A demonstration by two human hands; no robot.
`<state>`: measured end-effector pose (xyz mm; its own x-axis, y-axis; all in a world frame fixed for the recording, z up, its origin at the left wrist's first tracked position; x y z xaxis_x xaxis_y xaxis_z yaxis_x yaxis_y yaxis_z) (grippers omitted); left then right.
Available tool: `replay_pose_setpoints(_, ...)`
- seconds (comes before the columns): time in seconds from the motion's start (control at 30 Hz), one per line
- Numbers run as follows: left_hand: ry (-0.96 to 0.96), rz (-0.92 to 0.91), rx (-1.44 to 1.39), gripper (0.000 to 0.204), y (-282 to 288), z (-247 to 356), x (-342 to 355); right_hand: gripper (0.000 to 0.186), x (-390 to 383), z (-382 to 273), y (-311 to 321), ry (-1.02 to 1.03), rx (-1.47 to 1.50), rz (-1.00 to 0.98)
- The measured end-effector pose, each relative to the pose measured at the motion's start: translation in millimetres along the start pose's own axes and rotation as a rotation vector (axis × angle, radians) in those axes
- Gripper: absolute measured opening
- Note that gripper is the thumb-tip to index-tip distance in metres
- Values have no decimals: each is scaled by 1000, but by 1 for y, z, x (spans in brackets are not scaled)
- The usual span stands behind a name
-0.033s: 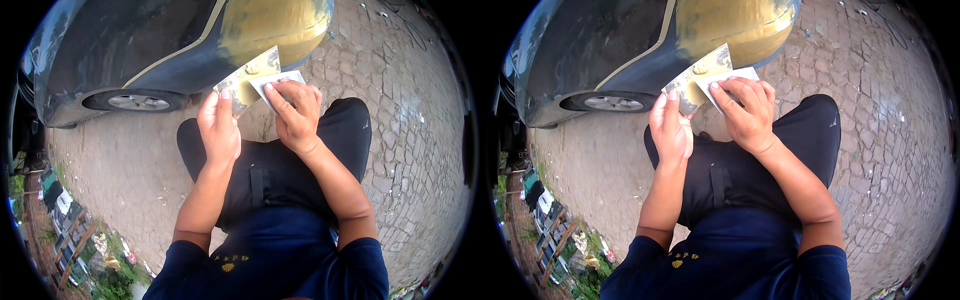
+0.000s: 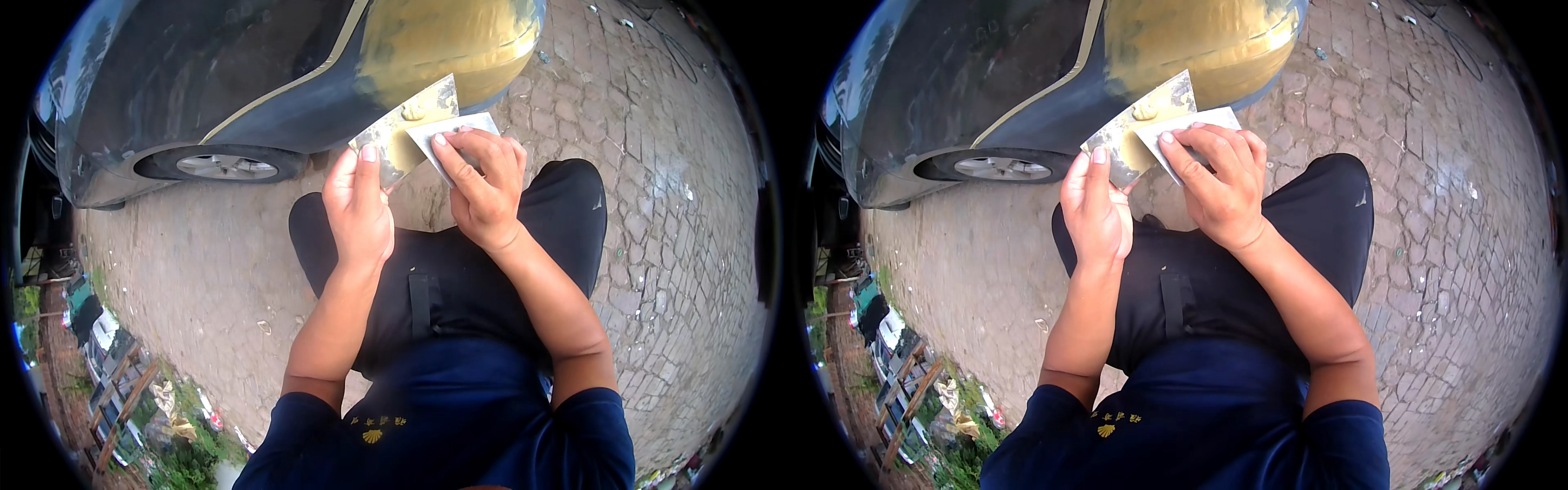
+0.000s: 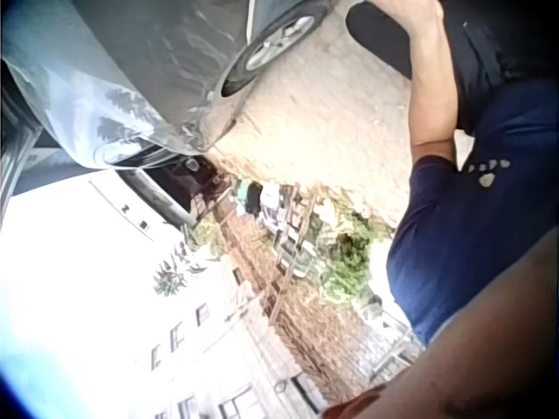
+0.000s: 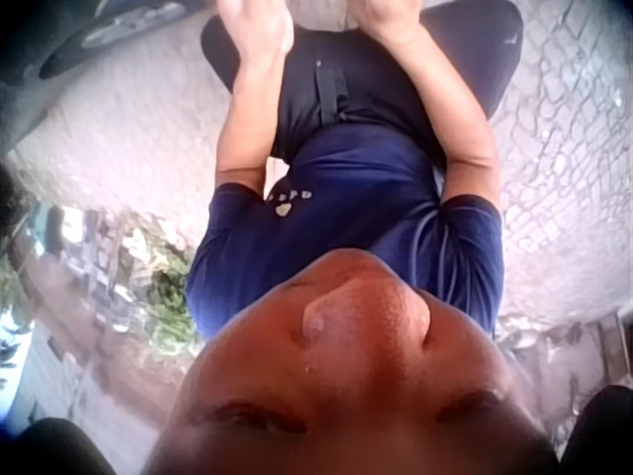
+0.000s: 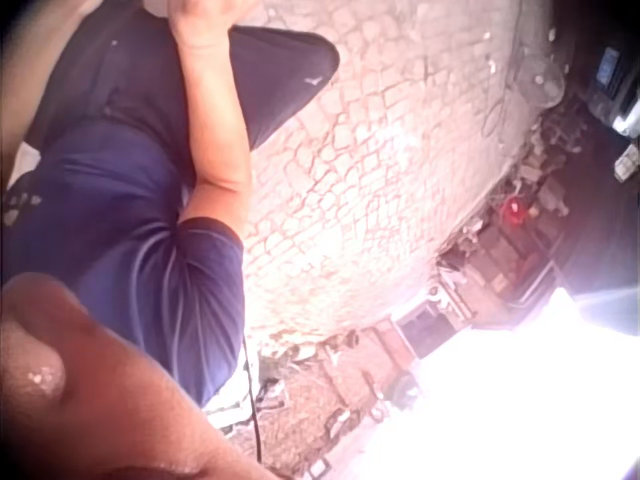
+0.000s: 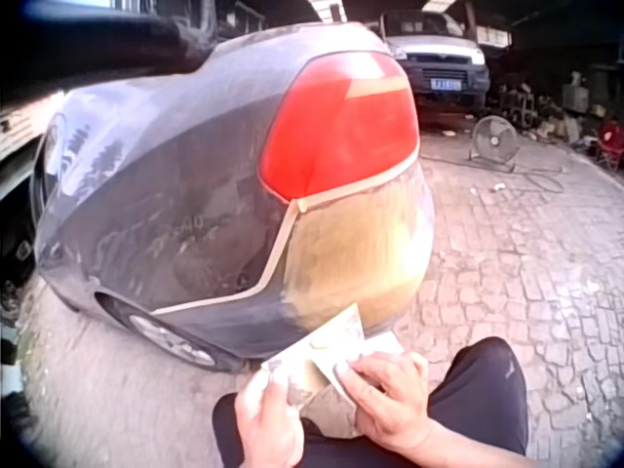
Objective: The person applies a yellow body filler to a car panel using a small spreader, repeatedly scooping more material from a metal plate and smoothing it over the surface.
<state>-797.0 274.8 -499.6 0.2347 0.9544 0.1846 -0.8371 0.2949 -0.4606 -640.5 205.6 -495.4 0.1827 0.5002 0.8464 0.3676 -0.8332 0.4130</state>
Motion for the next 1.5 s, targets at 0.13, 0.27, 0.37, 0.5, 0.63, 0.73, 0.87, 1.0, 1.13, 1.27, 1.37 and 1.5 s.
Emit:
replay_pose_setpoints(0.13,9,32,60,29,3,-2,2,50,5,2,-7,-1,9,21)
replay_pose_setpoints(0.27,0,27,58,27,11,-7,9,46,4,-2,-15,-33,98,-30)
replay_pose_setpoints(0.37,-34,48,25,28,32,-16,21,42,3,-5,-24,-9,220,-282)
replay_pose_setpoints(0.5,-4,34,37,29,76,-43,29,30,30,37,-18,-442,430,-68)
replay_pose_setpoints(0.63,178,79,62,29,110,-86,14,28,77,101,-23,-869,931,374)
replay_pose_setpoints(0.73,238,106,77,28,121,-101,9,27,110,114,-30,-756,833,464)
replay_pose_setpoints(0.87,215,86,50,29,120,-101,11,28,126,111,-41,-706,499,513)
replay_pose_setpoints(1.0,222,79,33,28,117,-99,10,30,122,91,-63,-669,362,539)
replay_pose_setpoints(1.13,231,62,28,28,119,-103,10,34,112,48,-89,-555,265,548)
replay_pose_setpoints(1.27,242,86,52,28,122,-104,13,38,107,38,-77,-462,375,422)
replay_pose_setpoints(1.37,232,91,51,28,122,-104,13,30,115,79,-47,-579,371,503)
replay_pose_setpoints(1.5,215,107,47,28,120,-102,13,29,124,110,-51,-728,556,534)
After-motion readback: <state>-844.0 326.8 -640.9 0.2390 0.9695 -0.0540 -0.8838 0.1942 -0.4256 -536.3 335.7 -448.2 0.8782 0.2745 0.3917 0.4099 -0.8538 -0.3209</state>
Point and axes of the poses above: each hand's wrist, its own x-axis towards the middle knuckle, its own y-axis out of the back of the hand, z = x × y, the point moved 4 cm from there along x, towards the middle knuckle, and after that the axes turned 6 degrees about -y, right-handed, at the moved point
